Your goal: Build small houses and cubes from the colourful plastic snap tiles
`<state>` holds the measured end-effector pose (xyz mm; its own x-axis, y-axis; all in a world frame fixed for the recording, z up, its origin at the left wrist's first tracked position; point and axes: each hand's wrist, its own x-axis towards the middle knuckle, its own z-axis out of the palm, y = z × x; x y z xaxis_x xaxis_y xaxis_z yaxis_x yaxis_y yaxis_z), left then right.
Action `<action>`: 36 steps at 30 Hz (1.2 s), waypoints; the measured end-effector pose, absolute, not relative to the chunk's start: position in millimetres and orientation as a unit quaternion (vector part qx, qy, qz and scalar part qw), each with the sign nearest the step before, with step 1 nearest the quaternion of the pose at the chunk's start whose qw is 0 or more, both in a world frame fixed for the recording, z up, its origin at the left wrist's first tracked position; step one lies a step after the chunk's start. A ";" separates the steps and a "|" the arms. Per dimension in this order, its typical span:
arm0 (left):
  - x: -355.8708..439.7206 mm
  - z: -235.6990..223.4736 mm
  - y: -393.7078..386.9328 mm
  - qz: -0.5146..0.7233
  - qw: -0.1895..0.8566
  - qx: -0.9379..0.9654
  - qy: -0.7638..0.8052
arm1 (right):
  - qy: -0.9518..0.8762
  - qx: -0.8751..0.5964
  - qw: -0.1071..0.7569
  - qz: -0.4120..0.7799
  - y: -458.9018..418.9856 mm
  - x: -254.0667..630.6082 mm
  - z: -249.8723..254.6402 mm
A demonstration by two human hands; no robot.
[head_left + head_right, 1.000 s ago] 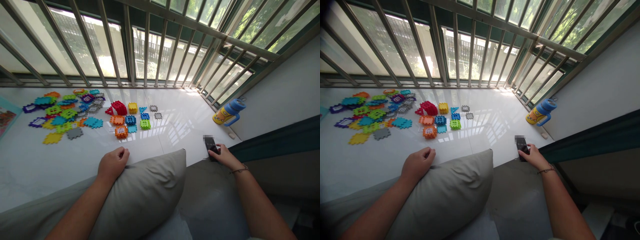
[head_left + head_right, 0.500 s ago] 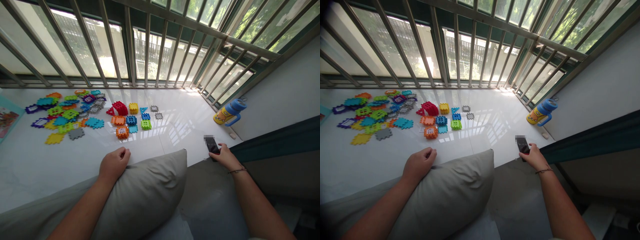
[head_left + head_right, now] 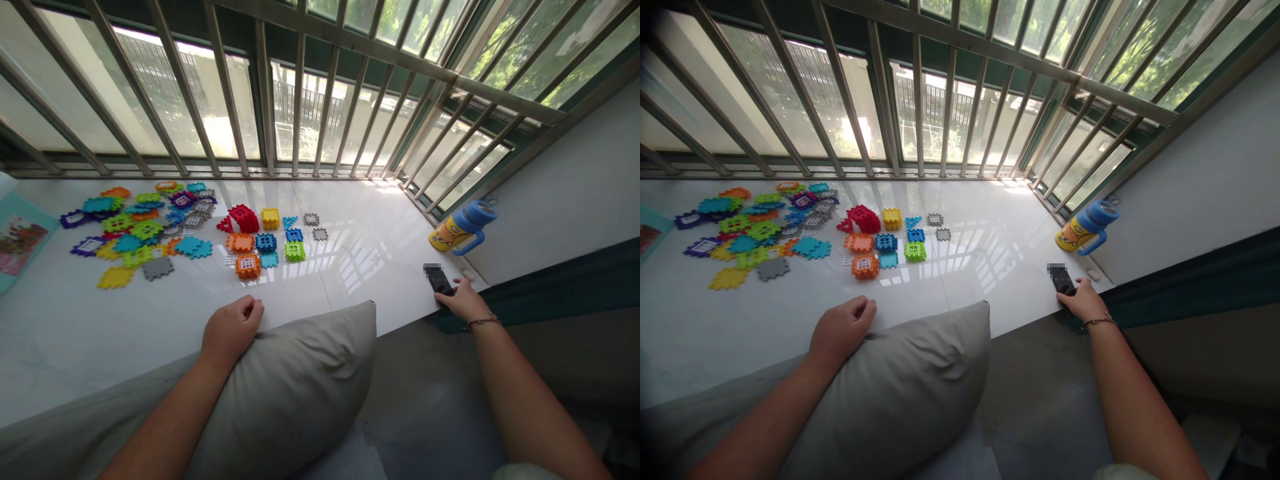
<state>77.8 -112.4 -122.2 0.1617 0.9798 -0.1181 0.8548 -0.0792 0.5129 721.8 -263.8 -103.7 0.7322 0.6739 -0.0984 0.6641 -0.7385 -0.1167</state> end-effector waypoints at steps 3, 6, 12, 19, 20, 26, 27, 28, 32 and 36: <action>78.0 -122.4 -112.1 0.131 0.242 0.723 0.634 | -0.349 -0.935 0.034 0.054 -254.2 734.7 -98.3; 78.5 -122.0 -111.9 0.136 0.244 0.721 0.635 | -0.344 -0.937 0.033 0.039 -246.8 739.1 -87.8; 79.6 -122.3 -112.9 0.155 0.257 0.719 0.627 | -0.420 -0.904 0.071 -0.028 -229.9 689.2 -50.1; 80.6 -122.5 -113.4 0.181 0.276 0.710 0.622 | -0.609 -0.759 0.223 -0.050 -211.2 480.6 16.5; 80.7 -122.7 -113.7 0.188 0.281 0.709 0.619 | -0.645 -0.723 0.243 -0.044 -209.5 447.7 23.6; 76.0 -128.8 -110.1 0.257 0.320 0.679 0.608 | -0.774 -0.479 0.414 0.002 -171.3 289.6 31.9; 74.0 -130.2 -108.5 0.273 0.330 0.672 0.604 | -0.771 -0.456 0.445 0.020 -157.2 266.8 30.5; 71.8 -131.5 -106.9 0.287 0.341 0.666 0.598 | -0.763 -0.441 0.471 0.040 -141.1 244.5 29.2; 63.3 -134.3 -104.2 0.342 0.361 0.635 0.592 | -0.710 -0.419 0.558 0.093 -72.5 168.8 19.8; 48.0 -132.0 -101.3 0.381 0.331 0.611 0.610 | -0.702 -0.416 0.575 0.049 -35.0 138.5 -14.7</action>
